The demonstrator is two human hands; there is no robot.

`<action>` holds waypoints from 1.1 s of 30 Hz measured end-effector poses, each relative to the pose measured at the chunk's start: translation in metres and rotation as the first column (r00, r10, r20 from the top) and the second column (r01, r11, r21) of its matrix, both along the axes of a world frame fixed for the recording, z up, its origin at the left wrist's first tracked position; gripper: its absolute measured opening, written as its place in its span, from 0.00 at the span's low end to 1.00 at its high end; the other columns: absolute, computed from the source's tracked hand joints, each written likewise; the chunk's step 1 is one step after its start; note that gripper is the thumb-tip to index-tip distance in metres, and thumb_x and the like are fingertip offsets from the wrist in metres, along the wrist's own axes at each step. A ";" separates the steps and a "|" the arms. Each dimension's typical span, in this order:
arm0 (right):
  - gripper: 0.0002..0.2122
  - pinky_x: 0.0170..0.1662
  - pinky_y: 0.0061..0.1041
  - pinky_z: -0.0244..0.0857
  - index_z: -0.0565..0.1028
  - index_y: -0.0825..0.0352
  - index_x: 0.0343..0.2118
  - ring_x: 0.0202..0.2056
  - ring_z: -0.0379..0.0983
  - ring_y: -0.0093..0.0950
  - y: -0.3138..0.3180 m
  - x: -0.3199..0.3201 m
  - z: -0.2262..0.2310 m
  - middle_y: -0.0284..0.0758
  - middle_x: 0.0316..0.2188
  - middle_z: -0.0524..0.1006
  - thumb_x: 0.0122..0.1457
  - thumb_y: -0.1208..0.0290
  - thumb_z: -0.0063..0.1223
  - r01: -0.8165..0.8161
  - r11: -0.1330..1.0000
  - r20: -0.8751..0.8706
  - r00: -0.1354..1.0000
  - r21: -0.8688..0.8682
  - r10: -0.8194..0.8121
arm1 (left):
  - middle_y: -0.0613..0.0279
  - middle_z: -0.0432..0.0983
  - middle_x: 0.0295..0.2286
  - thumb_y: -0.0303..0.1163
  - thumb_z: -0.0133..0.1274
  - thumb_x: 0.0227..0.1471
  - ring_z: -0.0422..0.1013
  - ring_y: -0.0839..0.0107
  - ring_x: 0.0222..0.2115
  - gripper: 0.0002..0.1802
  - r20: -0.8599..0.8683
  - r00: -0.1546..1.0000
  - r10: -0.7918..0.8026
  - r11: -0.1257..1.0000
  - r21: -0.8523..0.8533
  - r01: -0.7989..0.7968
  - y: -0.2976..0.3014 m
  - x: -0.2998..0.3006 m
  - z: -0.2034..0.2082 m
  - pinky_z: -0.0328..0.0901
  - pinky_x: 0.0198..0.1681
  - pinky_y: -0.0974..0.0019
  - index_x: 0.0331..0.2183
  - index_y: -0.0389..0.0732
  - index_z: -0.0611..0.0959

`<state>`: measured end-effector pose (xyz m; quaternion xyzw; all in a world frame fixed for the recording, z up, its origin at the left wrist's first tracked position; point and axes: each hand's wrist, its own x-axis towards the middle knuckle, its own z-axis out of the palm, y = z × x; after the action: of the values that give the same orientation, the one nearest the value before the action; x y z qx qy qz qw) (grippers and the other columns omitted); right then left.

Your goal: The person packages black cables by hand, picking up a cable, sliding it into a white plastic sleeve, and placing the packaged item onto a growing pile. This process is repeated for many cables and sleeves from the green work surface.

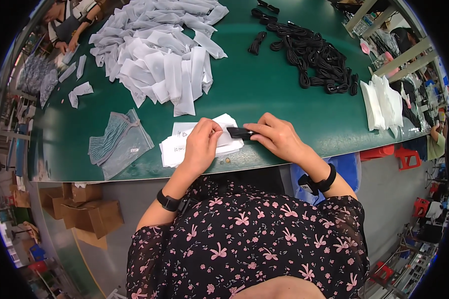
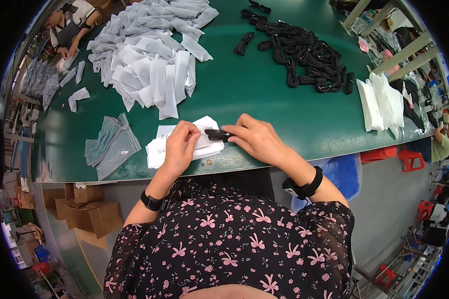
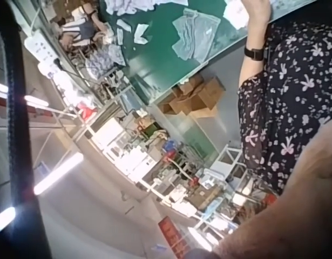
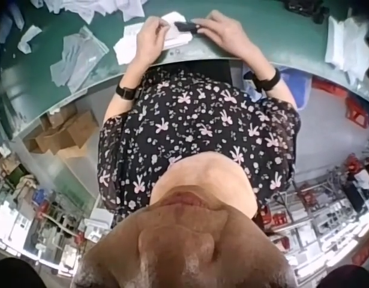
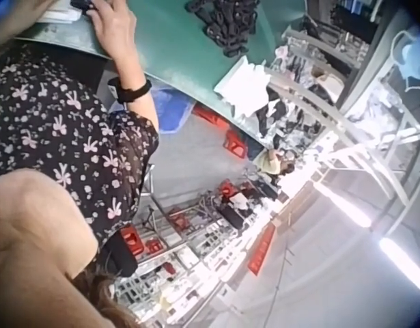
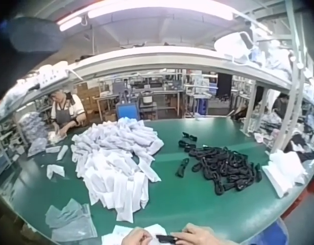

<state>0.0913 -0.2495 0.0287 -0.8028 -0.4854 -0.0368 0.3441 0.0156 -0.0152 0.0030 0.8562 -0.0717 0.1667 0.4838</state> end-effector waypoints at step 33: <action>0.17 0.37 0.26 0.66 0.73 0.63 0.51 0.33 0.69 0.32 0.054 0.055 0.018 0.37 0.35 0.70 0.58 0.76 0.53 0.151 0.913 -0.198 0.977 0.379 -0.079 | 0.60 0.76 0.40 0.28 0.50 0.59 0.71 0.70 0.42 0.09 -0.062 0.980 -0.189 0.559 -0.827 0.055 0.064 0.070 0.050 0.66 0.47 0.68 0.40 0.33 0.77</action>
<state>0.1465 -0.1955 0.0469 -0.7449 -0.3872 -0.0816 0.5371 0.0858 0.0484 0.0529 0.5357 -0.0103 0.0848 0.8401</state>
